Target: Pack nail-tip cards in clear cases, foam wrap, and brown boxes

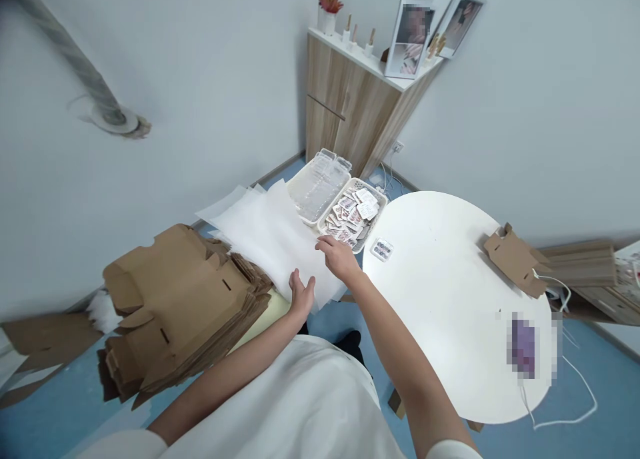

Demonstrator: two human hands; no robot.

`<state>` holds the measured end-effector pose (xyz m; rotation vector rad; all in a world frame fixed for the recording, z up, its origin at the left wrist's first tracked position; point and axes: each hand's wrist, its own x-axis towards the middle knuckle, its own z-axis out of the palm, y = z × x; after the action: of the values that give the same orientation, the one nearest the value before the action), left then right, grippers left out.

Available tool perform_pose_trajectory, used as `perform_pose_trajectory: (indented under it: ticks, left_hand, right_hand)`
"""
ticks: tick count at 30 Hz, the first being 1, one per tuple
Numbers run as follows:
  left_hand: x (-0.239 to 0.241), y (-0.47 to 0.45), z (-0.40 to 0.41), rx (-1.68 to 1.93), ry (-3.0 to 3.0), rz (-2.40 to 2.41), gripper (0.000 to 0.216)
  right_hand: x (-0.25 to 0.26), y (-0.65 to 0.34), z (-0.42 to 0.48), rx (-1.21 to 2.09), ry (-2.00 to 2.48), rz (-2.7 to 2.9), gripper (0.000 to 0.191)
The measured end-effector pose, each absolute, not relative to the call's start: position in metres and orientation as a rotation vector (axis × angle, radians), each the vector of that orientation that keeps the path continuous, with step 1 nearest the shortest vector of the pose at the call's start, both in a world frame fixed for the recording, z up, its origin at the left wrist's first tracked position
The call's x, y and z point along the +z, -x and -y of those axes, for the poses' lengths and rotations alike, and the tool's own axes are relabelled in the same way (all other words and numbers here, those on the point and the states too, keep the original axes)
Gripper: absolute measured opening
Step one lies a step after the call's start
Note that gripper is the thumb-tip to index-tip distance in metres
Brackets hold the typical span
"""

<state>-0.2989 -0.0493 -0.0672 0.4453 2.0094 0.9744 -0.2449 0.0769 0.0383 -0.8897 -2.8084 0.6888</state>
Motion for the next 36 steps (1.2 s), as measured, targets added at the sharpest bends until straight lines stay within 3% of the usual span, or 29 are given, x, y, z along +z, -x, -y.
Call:
perform_pose_trajectory:
  ticks: [8, 19, 28, 36]
  left_hand:
    - [-0.059, 0.260, 0.026, 0.983, -0.441, -1.915, 0.066]
    - [-0.019, 0.140, -0.006, 1.261, -0.661, -1.471, 0.065]
    - [-0.031, 0.050, -0.022, 1.042, -1.065, -1.542, 0.072]
    - [-0.048, 0.026, -0.026, 0.869, -1.281, -1.655, 0.067]
  right_hand:
    - [0.057, 0.150, -0.079, 0.860, 1.148, 2.160, 0.036]
    - [0.042, -0.051, -0.047, 0.995, 1.522, 1.392, 0.033]
    - [-0.004, -0.179, 0.006, 1.014, 1.624, 1.177, 0.040]
    - [-0.047, -0.215, 0.029, 1.074, 1.791, 1.205, 0.040]
